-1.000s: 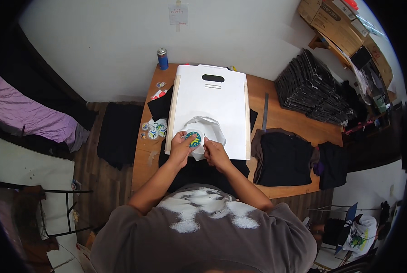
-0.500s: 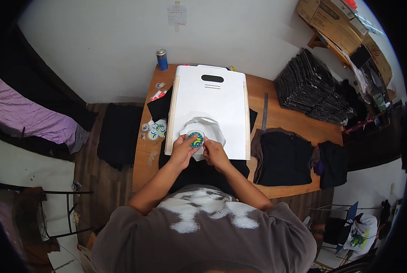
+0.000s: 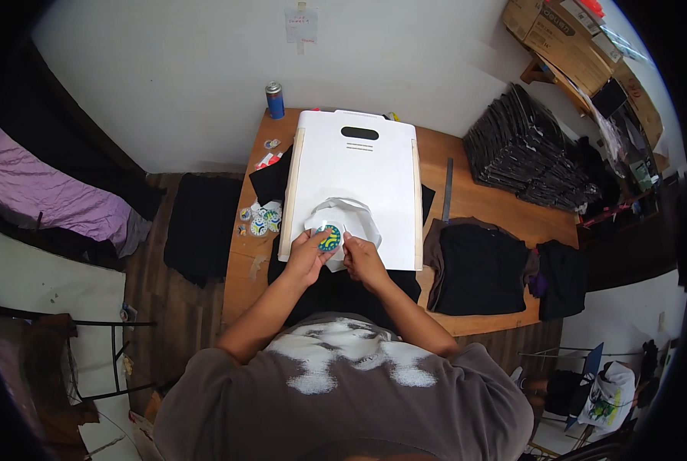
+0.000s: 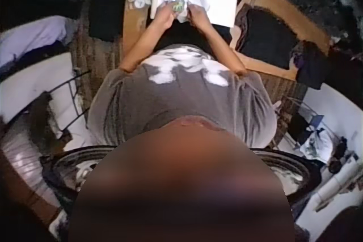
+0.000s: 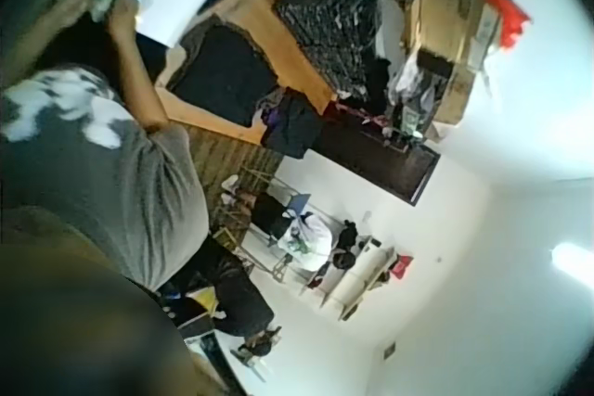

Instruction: Preparing and aligning a t-shirt on a heat press machine for printing.

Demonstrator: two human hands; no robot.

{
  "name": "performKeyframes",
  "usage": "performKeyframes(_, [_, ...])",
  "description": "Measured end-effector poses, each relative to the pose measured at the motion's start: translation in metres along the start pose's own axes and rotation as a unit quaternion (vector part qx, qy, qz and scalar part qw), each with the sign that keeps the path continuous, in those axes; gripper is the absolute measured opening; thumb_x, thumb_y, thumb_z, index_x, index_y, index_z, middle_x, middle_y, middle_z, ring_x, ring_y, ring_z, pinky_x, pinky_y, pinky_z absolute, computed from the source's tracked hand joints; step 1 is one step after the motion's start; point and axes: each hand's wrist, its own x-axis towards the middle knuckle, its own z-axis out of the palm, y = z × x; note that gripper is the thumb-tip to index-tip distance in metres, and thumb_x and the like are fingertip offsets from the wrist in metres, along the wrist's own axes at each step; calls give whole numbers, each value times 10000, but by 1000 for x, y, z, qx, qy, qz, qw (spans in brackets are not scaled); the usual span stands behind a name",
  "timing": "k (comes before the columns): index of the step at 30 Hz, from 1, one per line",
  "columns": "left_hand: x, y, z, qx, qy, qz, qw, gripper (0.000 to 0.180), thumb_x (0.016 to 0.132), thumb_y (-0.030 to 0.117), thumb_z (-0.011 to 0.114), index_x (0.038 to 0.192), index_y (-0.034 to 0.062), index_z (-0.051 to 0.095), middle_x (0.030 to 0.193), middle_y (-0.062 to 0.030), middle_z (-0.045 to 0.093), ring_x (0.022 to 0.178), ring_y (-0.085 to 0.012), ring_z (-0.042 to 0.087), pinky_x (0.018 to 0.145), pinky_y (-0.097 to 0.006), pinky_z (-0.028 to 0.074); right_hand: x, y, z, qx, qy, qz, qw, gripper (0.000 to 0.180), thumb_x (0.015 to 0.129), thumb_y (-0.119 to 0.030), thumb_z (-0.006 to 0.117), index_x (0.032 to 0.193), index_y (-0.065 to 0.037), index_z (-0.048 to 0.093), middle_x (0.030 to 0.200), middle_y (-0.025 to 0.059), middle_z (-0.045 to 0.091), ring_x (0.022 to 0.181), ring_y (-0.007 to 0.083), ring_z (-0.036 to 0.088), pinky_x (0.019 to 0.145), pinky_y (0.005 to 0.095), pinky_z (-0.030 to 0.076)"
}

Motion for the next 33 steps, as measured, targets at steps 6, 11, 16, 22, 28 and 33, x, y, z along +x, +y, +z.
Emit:
performKeyframes(6, [-4,11,9,92,31,54,994,303,958,144,750,1194,100,564,1091,-32,684,934,-134,685,753,-291,604,-4,-6,-5,-3,-7,10,1000,450,1088,-511,484,822,-148,491,562,-55,391,406,51,288,380,239,217])
performKeyframes(11, [-9,14,15,168,5,89,982,370,943,151,765,1229,106,535,1092,-22,679,950,-106,664,694,-254,566,-6,-9,-4,-4,-11,12,1000,454,1084,-499,501,807,-140,484,544,-52,399,391,51,303,371,243,224])
performKeyframes(16, [-10,13,15,188,-7,78,979,385,948,159,757,1255,102,533,1108,-22,677,958,-99,655,695,-255,556,-5,-7,-6,14,-20,34,999,449,1081,-497,507,808,-142,487,561,-52,412,400,50,310,373,244,226])
performKeyframes(22, [-10,11,13,189,-7,69,980,421,957,160,748,1308,91,526,1121,-25,674,963,-96,652,691,-245,542,-6,-5,-5,14,-18,33,999,448,1078,-500,513,810,-142,492,564,-55,408,401,48,306,376,241,221])
performKeyframes(28, [-8,11,13,176,6,75,981,448,963,141,744,1342,74,516,1138,-36,668,968,-102,650,699,-240,540,-6,-7,-4,17,-15,48,999,449,1078,-503,512,809,-144,495,564,-57,409,405,46,301,378,241,222])
performKeyframes(33, [-7,11,14,172,-3,72,982,446,964,139,745,1341,72,516,1144,-38,666,964,-106,648,706,-244,542,-5,-7,-3,1,-13,28,1000,449,1085,-510,493,816,-150,488,553,-69,378,404,45,274,380,238,199])
